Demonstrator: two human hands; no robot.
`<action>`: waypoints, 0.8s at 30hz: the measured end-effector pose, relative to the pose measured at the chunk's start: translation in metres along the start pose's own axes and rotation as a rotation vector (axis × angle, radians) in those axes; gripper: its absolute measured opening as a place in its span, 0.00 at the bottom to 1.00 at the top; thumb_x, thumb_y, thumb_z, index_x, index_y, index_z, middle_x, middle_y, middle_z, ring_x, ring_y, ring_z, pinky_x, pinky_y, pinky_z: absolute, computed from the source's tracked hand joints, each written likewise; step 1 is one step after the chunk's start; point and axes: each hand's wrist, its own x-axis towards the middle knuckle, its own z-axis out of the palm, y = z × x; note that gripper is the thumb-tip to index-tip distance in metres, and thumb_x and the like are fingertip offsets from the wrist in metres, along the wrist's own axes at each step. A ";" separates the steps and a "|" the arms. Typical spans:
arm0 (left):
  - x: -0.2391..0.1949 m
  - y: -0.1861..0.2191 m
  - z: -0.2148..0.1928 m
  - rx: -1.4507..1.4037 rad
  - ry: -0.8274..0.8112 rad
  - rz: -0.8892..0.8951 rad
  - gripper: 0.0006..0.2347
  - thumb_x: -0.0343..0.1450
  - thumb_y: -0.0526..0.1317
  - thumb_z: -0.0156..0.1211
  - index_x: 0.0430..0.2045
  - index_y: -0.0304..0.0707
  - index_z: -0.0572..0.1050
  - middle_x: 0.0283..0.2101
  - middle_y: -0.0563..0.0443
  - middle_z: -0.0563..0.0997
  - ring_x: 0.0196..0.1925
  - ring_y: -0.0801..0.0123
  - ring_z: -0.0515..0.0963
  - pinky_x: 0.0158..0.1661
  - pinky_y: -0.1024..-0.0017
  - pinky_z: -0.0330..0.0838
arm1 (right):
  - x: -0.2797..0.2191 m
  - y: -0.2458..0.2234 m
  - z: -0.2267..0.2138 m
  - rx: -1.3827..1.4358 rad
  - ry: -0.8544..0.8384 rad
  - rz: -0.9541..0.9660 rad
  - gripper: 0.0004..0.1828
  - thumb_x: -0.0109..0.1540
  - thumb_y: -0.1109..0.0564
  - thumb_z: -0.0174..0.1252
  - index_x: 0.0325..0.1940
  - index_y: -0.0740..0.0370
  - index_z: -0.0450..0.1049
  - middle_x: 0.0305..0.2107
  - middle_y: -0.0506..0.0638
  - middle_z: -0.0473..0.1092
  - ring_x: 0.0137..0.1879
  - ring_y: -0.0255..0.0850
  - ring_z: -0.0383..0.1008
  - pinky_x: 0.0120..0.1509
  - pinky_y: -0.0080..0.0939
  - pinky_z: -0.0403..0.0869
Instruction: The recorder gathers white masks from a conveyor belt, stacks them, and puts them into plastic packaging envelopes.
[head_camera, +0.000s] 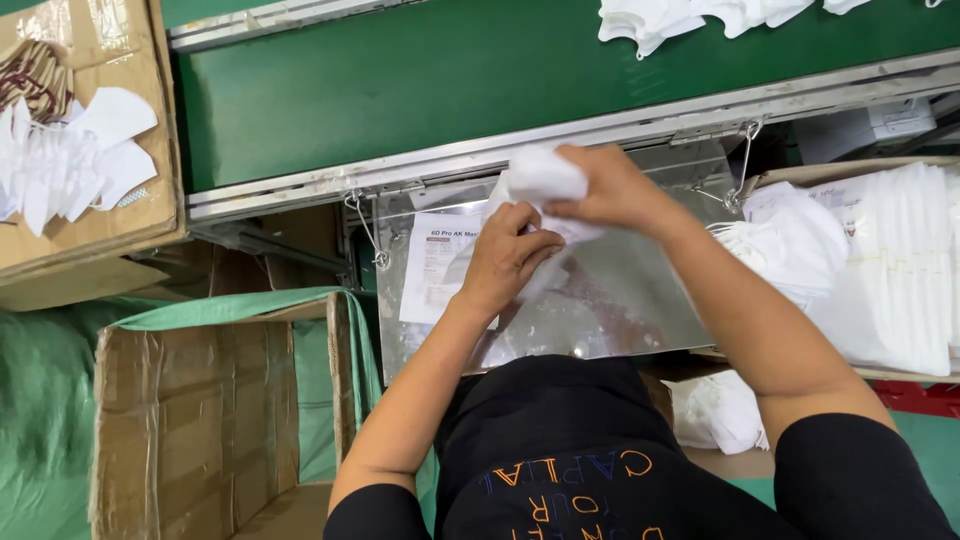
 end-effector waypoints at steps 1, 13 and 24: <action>0.000 0.002 -0.002 0.001 0.002 -0.003 0.04 0.64 0.37 0.69 0.29 0.44 0.82 0.35 0.51 0.71 0.39 0.59 0.72 0.42 0.63 0.69 | 0.003 0.011 0.001 0.000 -0.003 -0.002 0.29 0.55 0.51 0.73 0.58 0.58 0.75 0.43 0.54 0.79 0.49 0.48 0.80 0.55 0.48 0.76; 0.025 0.007 -0.041 0.051 0.313 -0.041 0.37 0.49 0.49 0.76 0.49 0.23 0.70 0.47 0.35 0.73 0.49 0.45 0.73 0.48 0.60 0.69 | -0.017 0.065 0.023 0.519 -0.303 -0.081 0.30 0.54 0.54 0.71 0.58 0.65 0.75 0.47 0.51 0.78 0.53 0.38 0.75 0.60 0.41 0.74; -0.014 -0.023 -0.002 -0.152 -0.221 -0.390 0.21 0.56 0.44 0.82 0.33 0.33 0.79 0.30 0.42 0.84 0.33 0.59 0.84 0.36 0.65 0.76 | -0.022 0.071 0.047 0.231 -0.486 -0.018 0.18 0.51 0.54 0.69 0.42 0.66 0.82 0.33 0.53 0.81 0.39 0.39 0.78 0.46 0.40 0.76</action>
